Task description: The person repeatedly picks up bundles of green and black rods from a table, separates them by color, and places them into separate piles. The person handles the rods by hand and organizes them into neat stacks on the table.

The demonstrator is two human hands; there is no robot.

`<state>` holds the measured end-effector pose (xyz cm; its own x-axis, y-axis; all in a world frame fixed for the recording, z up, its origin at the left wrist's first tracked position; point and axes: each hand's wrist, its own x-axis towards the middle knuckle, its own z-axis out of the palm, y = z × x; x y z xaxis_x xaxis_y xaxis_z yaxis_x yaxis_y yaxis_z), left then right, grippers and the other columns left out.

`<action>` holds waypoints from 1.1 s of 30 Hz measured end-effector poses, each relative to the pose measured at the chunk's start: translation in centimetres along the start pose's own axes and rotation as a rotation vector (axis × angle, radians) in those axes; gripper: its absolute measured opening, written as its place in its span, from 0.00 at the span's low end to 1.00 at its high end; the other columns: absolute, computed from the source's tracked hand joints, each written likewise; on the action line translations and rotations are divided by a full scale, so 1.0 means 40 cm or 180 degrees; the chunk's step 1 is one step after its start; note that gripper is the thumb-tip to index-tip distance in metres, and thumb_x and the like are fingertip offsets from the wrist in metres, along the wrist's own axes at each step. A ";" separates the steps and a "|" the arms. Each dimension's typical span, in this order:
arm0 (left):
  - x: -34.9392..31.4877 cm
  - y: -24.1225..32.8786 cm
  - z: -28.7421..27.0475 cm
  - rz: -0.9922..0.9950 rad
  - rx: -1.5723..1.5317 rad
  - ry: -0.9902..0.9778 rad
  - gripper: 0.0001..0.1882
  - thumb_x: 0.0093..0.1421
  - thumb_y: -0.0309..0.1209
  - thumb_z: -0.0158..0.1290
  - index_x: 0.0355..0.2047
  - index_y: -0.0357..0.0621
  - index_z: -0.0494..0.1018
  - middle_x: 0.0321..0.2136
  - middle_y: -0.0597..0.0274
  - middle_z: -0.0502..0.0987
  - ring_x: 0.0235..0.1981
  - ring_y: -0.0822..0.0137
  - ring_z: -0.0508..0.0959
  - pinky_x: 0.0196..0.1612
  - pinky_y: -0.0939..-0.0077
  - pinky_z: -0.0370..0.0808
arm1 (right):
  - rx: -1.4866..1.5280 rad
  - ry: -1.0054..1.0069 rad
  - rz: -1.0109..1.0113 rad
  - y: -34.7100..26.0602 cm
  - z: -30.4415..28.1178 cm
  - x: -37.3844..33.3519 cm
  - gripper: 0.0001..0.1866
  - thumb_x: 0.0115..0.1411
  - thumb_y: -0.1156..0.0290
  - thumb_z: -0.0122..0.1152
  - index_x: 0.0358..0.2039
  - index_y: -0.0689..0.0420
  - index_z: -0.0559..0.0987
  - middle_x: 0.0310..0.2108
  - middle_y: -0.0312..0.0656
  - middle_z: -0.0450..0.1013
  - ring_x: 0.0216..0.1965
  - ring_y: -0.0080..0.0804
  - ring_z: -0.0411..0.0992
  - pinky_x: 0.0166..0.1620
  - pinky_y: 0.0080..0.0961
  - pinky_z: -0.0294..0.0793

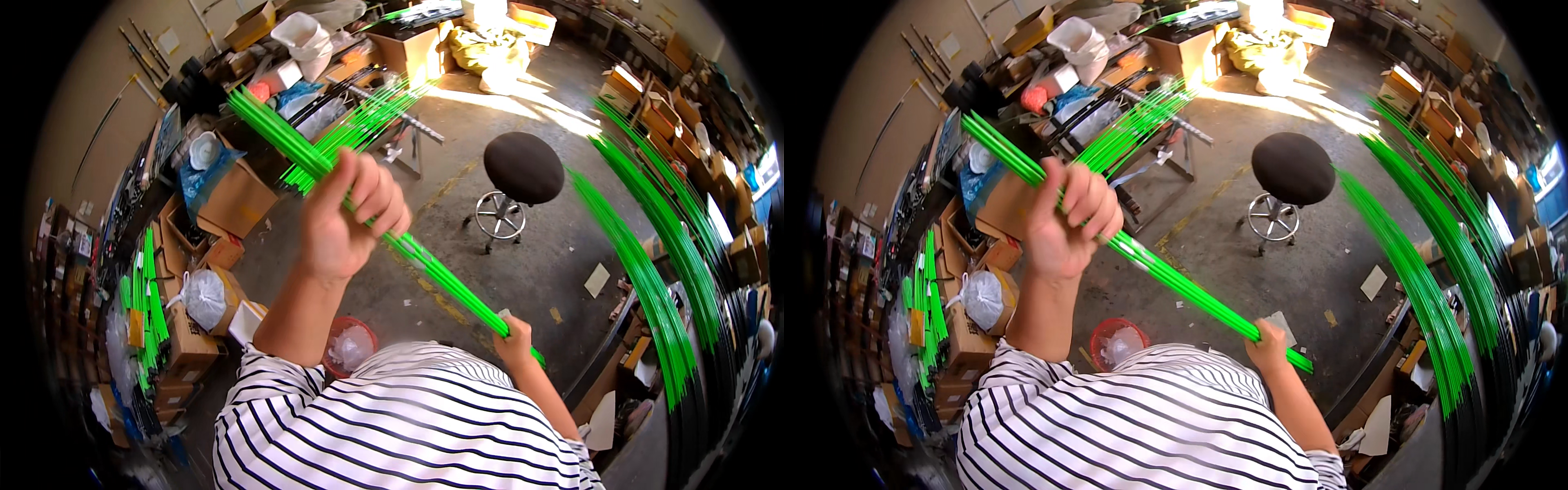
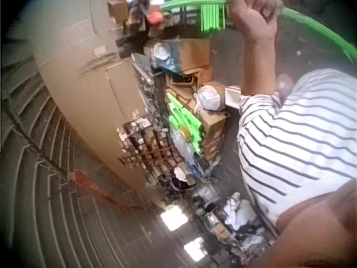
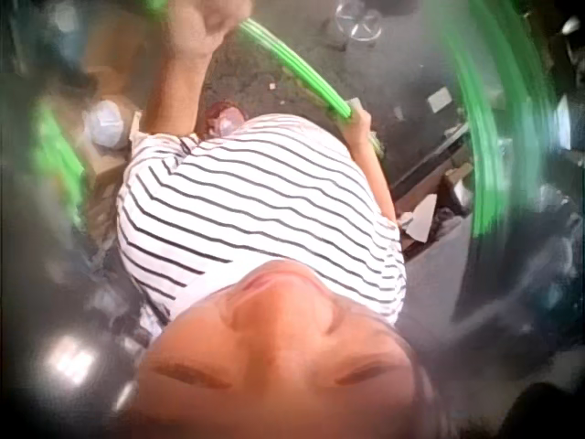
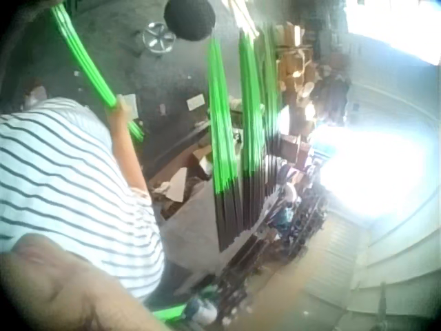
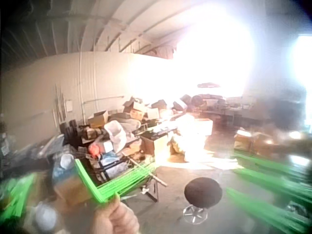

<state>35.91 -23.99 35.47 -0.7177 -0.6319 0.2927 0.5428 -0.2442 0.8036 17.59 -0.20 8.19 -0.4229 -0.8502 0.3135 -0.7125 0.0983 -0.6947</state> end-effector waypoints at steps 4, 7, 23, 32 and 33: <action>0.042 -0.083 -0.162 0.1051 0.1767 0.0214 0.48 0.50 0.55 0.55 0.61 0.39 0.47 0.59 0.49 0.55 0.60 0.59 0.56 0.60 0.61 0.54 | 0.0877 0.0718 -0.0165 -0.083 0.010 0.326 0.10 0.55 0.74 0.58 0.18 0.57 0.72 0.13 0.35 0.61 0.16 0.20 0.62 0.18 0.24 0.58; -0.018 -0.321 -0.330 -0.0064 0.3817 -0.0307 0.53 0.47 0.57 0.58 0.61 0.36 0.47 0.60 0.44 0.51 0.62 0.52 0.53 0.62 0.59 0.51 | 0.3188 0.1012 0.0576 -0.227 -0.065 0.588 0.23 0.63 0.56 0.48 0.13 0.52 0.62 0.10 0.33 0.58 0.10 0.21 0.55 0.15 0.19 0.52; -0.008 -0.252 -1.012 -0.2452 0.5472 0.1693 0.18 0.49 0.43 0.58 0.26 0.40 0.71 0.25 0.44 0.75 0.29 0.43 0.75 0.32 0.54 0.72 | 0.2246 -0.1144 0.1452 0.061 0.604 1.046 0.24 0.58 0.61 0.58 0.49 0.63 0.66 0.36 0.42 0.73 0.37 0.27 0.71 0.40 0.24 0.70; 0.181 -0.260 -1.683 -0.2738 0.6161 0.1690 0.18 0.51 0.42 0.57 0.28 0.39 0.70 0.28 0.46 0.76 0.31 0.46 0.76 0.34 0.55 0.73 | -0.0022 -0.0956 0.3812 0.087 0.522 0.682 0.21 0.52 0.64 0.61 0.44 0.60 0.71 0.28 0.46 0.75 0.27 0.31 0.74 0.33 0.26 0.72; 0.217 -0.279 -1.728 -0.2760 0.6061 0.1608 0.18 0.51 0.43 0.57 0.29 0.40 0.70 0.28 0.46 0.76 0.32 0.47 0.76 0.34 0.55 0.73 | -0.0935 -0.0771 0.3611 0.159 0.488 0.524 0.18 0.53 0.67 0.58 0.43 0.61 0.72 0.26 0.45 0.75 0.25 0.31 0.74 0.30 0.26 0.72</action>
<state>53.76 -77.58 -6.77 -0.1577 -0.9658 -0.2058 -0.9829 0.1334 0.1270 15.14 -27.49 -2.30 -0.7991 -0.2745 -0.5348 -0.1152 0.9431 -0.3120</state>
